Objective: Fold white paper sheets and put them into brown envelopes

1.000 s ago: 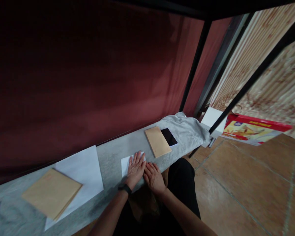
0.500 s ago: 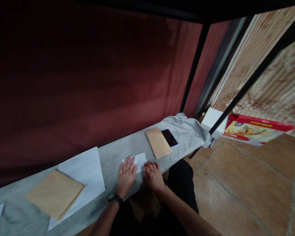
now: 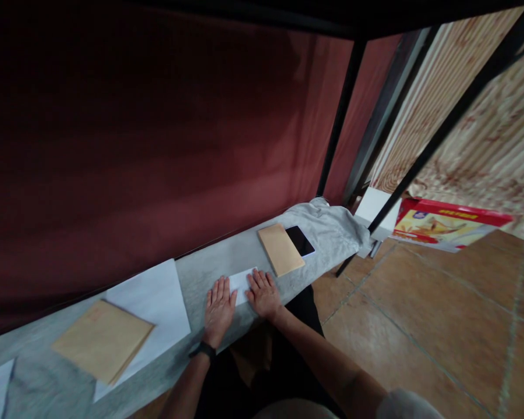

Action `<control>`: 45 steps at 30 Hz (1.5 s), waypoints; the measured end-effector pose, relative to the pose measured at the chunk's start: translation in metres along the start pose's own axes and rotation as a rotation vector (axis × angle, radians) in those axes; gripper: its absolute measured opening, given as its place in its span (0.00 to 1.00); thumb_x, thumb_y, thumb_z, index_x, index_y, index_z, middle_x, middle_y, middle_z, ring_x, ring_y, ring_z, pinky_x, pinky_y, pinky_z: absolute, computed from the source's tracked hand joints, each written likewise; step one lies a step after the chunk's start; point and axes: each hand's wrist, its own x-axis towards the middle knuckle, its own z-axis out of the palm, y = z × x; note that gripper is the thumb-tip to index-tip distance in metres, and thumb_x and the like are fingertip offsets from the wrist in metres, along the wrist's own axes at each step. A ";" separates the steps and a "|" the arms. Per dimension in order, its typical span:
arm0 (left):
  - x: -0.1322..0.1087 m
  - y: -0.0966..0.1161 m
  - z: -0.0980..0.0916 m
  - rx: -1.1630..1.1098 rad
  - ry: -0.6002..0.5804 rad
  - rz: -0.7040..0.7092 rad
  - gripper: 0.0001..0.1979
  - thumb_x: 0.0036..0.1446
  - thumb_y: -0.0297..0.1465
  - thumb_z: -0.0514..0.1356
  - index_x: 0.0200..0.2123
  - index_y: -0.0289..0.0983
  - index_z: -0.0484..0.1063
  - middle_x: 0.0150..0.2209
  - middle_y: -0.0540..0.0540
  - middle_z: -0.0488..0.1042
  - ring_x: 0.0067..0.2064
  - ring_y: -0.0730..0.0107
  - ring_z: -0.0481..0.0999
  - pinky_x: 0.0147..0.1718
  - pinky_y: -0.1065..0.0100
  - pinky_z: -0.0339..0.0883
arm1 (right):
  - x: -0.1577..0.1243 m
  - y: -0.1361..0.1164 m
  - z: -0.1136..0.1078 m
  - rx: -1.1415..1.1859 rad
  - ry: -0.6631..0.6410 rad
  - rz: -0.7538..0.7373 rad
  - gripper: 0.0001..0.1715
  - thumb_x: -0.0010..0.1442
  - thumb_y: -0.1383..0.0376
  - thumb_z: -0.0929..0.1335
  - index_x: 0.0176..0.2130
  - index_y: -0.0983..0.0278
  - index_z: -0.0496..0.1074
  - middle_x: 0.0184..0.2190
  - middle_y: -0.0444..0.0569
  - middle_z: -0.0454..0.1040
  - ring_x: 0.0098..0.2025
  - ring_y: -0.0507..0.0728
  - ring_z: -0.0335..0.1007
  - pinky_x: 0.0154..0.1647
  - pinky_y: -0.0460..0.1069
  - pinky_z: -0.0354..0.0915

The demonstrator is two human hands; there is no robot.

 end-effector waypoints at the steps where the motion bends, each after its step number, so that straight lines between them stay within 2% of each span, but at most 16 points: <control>1: 0.000 -0.001 -0.001 0.009 -0.007 -0.015 0.29 0.70 0.37 0.42 0.70 0.32 0.57 0.70 0.37 0.59 0.71 0.53 0.57 0.67 0.50 0.51 | 0.000 0.000 -0.002 -0.004 -0.006 0.000 0.32 0.73 0.52 0.59 0.68 0.65 0.60 0.70 0.57 0.57 0.70 0.64 0.54 0.70 0.60 0.46; 4: 0.004 -0.001 -0.007 0.018 -0.032 -0.033 0.29 0.70 0.37 0.44 0.68 0.32 0.58 0.68 0.35 0.63 0.69 0.52 0.60 0.65 0.51 0.53 | 0.006 0.001 -0.012 -0.011 -0.040 -0.001 0.30 0.73 0.53 0.59 0.67 0.64 0.62 0.69 0.57 0.60 0.69 0.64 0.57 0.69 0.61 0.49; 7: 0.019 0.000 -0.020 -0.001 -0.083 -0.041 0.26 0.69 0.37 0.46 0.66 0.33 0.62 0.64 0.34 0.67 0.64 0.50 0.65 0.61 0.52 0.58 | 0.022 0.005 -0.027 -0.017 -0.123 -0.012 0.24 0.73 0.60 0.59 0.64 0.61 0.67 0.65 0.54 0.67 0.64 0.61 0.63 0.65 0.58 0.55; 9: 0.032 -0.001 -0.029 -0.035 -0.136 -0.055 0.24 0.68 0.36 0.49 0.63 0.34 0.65 0.62 0.35 0.69 0.61 0.50 0.67 0.59 0.53 0.60 | 0.035 0.008 -0.035 -0.040 -0.169 0.010 0.22 0.72 0.64 0.59 0.61 0.63 0.69 0.61 0.56 0.70 0.60 0.61 0.66 0.61 0.56 0.59; 12: 0.050 -0.008 -0.038 -0.112 -0.228 -0.095 0.20 0.66 0.33 0.52 0.59 0.36 0.68 0.59 0.37 0.70 0.59 0.51 0.67 0.57 0.55 0.60 | 0.055 0.012 -0.039 -0.051 -0.198 0.015 0.21 0.71 0.65 0.60 0.58 0.66 0.71 0.57 0.59 0.72 0.56 0.62 0.68 0.58 0.55 0.62; 15: 0.064 -0.017 -0.039 -0.152 -0.279 -0.122 0.17 0.63 0.31 0.56 0.55 0.39 0.70 0.56 0.40 0.72 0.58 0.53 0.68 0.54 0.57 0.61 | 0.069 0.014 -0.037 -0.063 -0.227 0.020 0.18 0.69 0.65 0.63 0.56 0.66 0.72 0.55 0.58 0.73 0.54 0.62 0.68 0.57 0.54 0.63; 21: 0.079 -0.027 -0.036 -0.209 -0.311 -0.095 0.11 0.57 0.29 0.62 0.45 0.39 0.73 0.50 0.43 0.74 0.54 0.58 0.70 0.52 0.62 0.61 | 0.087 0.016 -0.037 -0.080 -0.274 0.037 0.21 0.64 0.66 0.69 0.56 0.66 0.72 0.56 0.58 0.72 0.55 0.62 0.67 0.56 0.53 0.64; 26: 0.084 -0.029 -0.040 -0.257 -0.313 -0.043 0.06 0.54 0.27 0.64 0.37 0.39 0.73 0.43 0.45 0.76 0.49 0.64 0.73 0.51 0.65 0.62 | 0.092 0.017 -0.043 -0.057 -0.286 0.035 0.15 0.62 0.67 0.69 0.49 0.65 0.77 0.52 0.57 0.75 0.53 0.61 0.70 0.55 0.51 0.65; 30: 0.084 -0.027 -0.045 -0.286 -0.273 -0.041 0.07 0.53 0.25 0.63 0.37 0.38 0.73 0.39 0.47 0.77 0.44 0.65 0.75 0.47 0.65 0.66 | 0.093 0.013 -0.053 -0.016 -0.265 0.013 0.12 0.63 0.69 0.69 0.46 0.63 0.78 0.48 0.53 0.78 0.47 0.58 0.74 0.50 0.48 0.67; 34: 0.086 -0.024 -0.062 -0.333 -0.208 -0.022 0.12 0.56 0.25 0.61 0.44 0.39 0.73 0.41 0.47 0.78 0.43 0.65 0.77 0.46 0.64 0.69 | 0.094 0.008 -0.074 0.037 -0.203 -0.027 0.12 0.68 0.67 0.66 0.49 0.61 0.75 0.43 0.48 0.80 0.43 0.56 0.76 0.43 0.47 0.67; 38: 0.076 -0.021 -0.091 -0.278 -0.046 0.097 0.08 0.64 0.29 0.55 0.42 0.39 0.74 0.46 0.43 0.77 0.52 0.57 0.73 0.54 0.58 0.65 | 0.084 0.009 -0.099 0.095 -0.098 -0.118 0.16 0.73 0.66 0.59 0.52 0.63 0.73 0.49 0.49 0.78 0.49 0.56 0.73 0.50 0.48 0.65; 40: 0.061 -0.017 -0.099 -0.178 0.055 0.163 0.11 0.66 0.31 0.52 0.41 0.39 0.75 0.46 0.41 0.76 0.52 0.54 0.71 0.54 0.55 0.64 | 0.069 0.011 -0.103 0.116 -0.052 -0.169 0.18 0.74 0.67 0.58 0.51 0.65 0.73 0.49 0.52 0.77 0.51 0.58 0.71 0.55 0.50 0.63; 42: 0.041 -0.012 -0.095 -0.097 0.088 0.179 0.13 0.67 0.30 0.49 0.43 0.38 0.75 0.48 0.40 0.76 0.52 0.53 0.72 0.54 0.54 0.64 | 0.049 0.015 -0.098 0.127 -0.052 -0.213 0.17 0.72 0.70 0.59 0.49 0.64 0.74 0.48 0.50 0.77 0.51 0.57 0.71 0.57 0.51 0.62; 45: 0.008 -0.004 -0.072 -0.045 0.027 0.228 0.15 0.66 0.26 0.49 0.46 0.38 0.75 0.53 0.39 0.75 0.55 0.53 0.72 0.55 0.53 0.64 | 0.015 0.024 -0.076 0.139 -0.095 -0.289 0.14 0.70 0.71 0.61 0.48 0.62 0.74 0.48 0.50 0.76 0.51 0.57 0.70 0.59 0.52 0.62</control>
